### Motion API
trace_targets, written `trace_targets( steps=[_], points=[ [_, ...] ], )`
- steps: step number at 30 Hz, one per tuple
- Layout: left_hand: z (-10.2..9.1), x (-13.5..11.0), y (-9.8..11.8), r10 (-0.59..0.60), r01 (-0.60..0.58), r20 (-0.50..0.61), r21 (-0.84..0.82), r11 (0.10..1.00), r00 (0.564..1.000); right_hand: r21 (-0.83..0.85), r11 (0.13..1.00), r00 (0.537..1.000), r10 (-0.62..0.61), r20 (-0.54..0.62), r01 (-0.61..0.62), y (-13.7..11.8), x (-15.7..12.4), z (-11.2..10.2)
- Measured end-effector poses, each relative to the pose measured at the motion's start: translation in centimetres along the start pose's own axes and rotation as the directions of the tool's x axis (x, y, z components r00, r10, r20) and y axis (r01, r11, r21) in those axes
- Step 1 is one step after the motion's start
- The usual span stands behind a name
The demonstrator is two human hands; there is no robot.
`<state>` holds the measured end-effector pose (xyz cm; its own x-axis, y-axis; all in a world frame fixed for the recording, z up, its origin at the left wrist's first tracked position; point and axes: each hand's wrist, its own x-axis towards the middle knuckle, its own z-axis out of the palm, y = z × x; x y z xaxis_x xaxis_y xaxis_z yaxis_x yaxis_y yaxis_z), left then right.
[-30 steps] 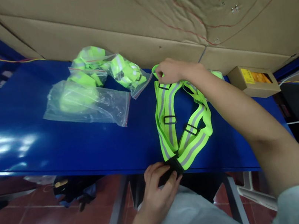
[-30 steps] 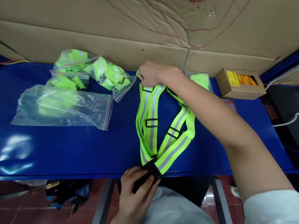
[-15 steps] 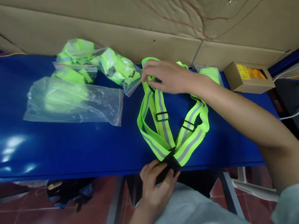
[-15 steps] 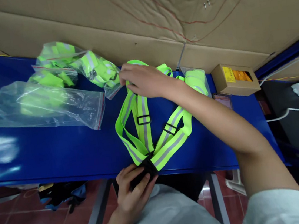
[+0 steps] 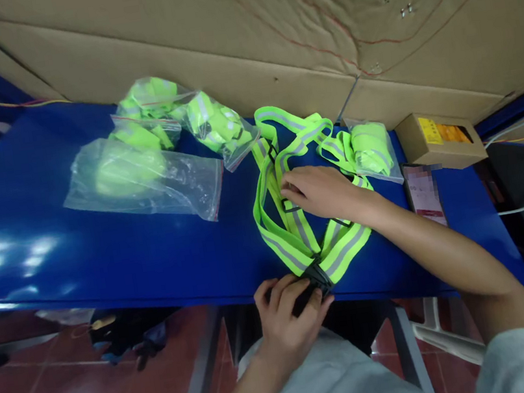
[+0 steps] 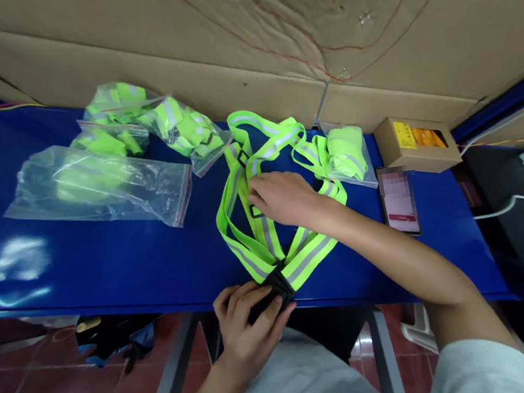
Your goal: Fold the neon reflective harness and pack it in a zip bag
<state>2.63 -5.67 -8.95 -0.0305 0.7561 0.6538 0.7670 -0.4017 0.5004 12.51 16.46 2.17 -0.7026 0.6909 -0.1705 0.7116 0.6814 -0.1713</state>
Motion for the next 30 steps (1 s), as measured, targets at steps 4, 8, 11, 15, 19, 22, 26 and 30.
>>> trace_targets(
  steps=[4, 8, 11, 15, 19, 22, 26, 30],
  points=[
    [0.6, 1.9, 0.7, -0.108, 0.109, -0.01, 0.065, 0.992, 0.994, 0.006, 1.0, 0.999, -0.023, -0.035, 0.024, -0.4, -1.6, 0.3],
    [1.1, 2.5, 0.9, -0.092, 0.087, 0.03, 0.119, 0.989, 0.995, 0.103, 0.992, 0.996, -0.063, -0.059, 0.068, 0.2, -1.7, 0.8],
    [0.7, 2.2, 0.8, -0.076, 0.065, 0.086, 0.128, 0.99, 0.993, 0.165, 0.983, 0.987, -0.054, -0.153, 0.079, 1.7, 0.2, 0.8],
    [-1.0, 2.1, 0.8, -0.018, -0.001, 0.156, 0.126, 0.992, 0.988, 0.14, 0.986, 0.923, -0.032, -0.383, 0.092, 4.9, 4.9, -0.1],
    [-3.0, 3.4, 0.6, 0.031, -0.047, 0.118, 0.132, 0.99, 0.993, 0.14, 0.985, 0.925, -0.04, -0.378, 0.099, 8.0, 9.3, -0.4],
    [-3.9, 6.4, -0.8, 0.021, -0.025, 0.043, 0.102, 0.994, 0.999, 0.15, 0.966, 0.932, -0.153, -0.328, 0.211, 9.0, 11.3, 0.4],
    [-2.7, 14.5, -5.5, -0.079, 0.078, -0.047, -0.024, 0.997, 0.996, 0.191, 0.929, 0.901, -0.233, -0.366, 0.318, 9.0, 12.1, 1.3],
    [1.4, 23.0, -11.0, -0.408, 0.443, 0.193, -0.205, 0.873, 0.893, 0.223, 0.9, 0.866, -0.255, -0.431, 0.375, 8.5, 11.8, 0.6]
  ],
)
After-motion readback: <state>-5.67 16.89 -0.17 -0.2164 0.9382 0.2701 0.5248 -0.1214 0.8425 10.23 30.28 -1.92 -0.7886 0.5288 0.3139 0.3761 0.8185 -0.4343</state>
